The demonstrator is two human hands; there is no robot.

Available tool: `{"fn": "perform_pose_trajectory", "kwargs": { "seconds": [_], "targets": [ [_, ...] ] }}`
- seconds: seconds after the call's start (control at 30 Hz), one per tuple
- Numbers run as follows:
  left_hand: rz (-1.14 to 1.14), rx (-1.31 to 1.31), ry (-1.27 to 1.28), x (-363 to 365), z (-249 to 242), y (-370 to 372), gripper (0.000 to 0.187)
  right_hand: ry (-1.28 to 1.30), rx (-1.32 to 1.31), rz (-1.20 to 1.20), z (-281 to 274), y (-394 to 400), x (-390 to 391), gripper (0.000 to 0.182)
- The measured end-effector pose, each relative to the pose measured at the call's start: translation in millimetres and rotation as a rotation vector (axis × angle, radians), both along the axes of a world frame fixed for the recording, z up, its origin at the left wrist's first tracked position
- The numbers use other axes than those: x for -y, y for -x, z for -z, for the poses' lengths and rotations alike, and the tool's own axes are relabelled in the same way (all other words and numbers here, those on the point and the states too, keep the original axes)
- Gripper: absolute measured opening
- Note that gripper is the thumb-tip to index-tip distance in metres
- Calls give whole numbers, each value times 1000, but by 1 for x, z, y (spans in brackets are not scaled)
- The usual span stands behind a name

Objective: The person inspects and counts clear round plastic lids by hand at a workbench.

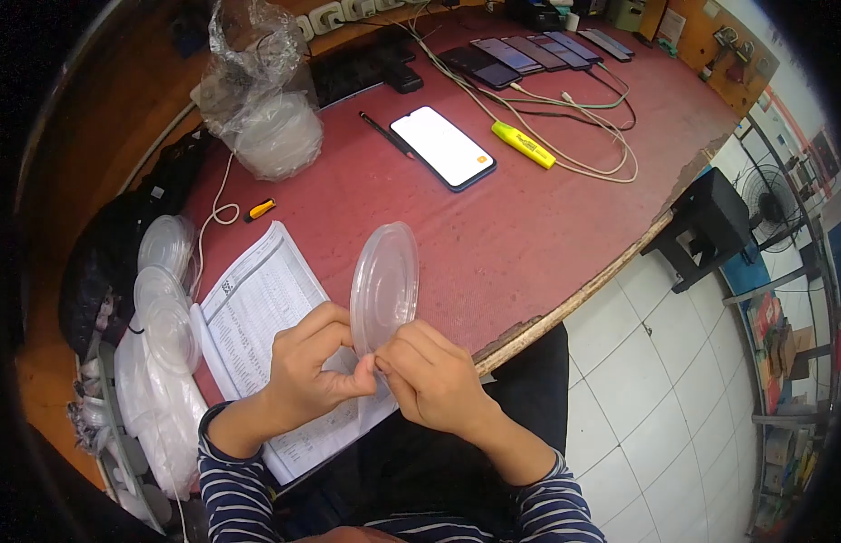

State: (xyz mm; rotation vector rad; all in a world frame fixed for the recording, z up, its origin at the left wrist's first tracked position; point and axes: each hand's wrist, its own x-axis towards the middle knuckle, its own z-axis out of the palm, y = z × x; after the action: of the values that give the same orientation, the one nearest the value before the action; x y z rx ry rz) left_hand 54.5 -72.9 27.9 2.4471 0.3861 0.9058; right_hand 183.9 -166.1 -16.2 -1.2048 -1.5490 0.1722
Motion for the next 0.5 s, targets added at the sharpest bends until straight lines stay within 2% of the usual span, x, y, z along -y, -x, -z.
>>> {"fn": "perform_pose_trajectory", "kwargs": {
  "seconds": [0.17, 0.5],
  "targets": [
    [-65, -4, -34, -7, 8, 1, 18, 4, 56, 136, -3, 6, -7, 12],
    [-122, -13, -72, -8, 19, -1, 18, -18, 85, 187, -10, 11, -9, 10]
  ]
}}
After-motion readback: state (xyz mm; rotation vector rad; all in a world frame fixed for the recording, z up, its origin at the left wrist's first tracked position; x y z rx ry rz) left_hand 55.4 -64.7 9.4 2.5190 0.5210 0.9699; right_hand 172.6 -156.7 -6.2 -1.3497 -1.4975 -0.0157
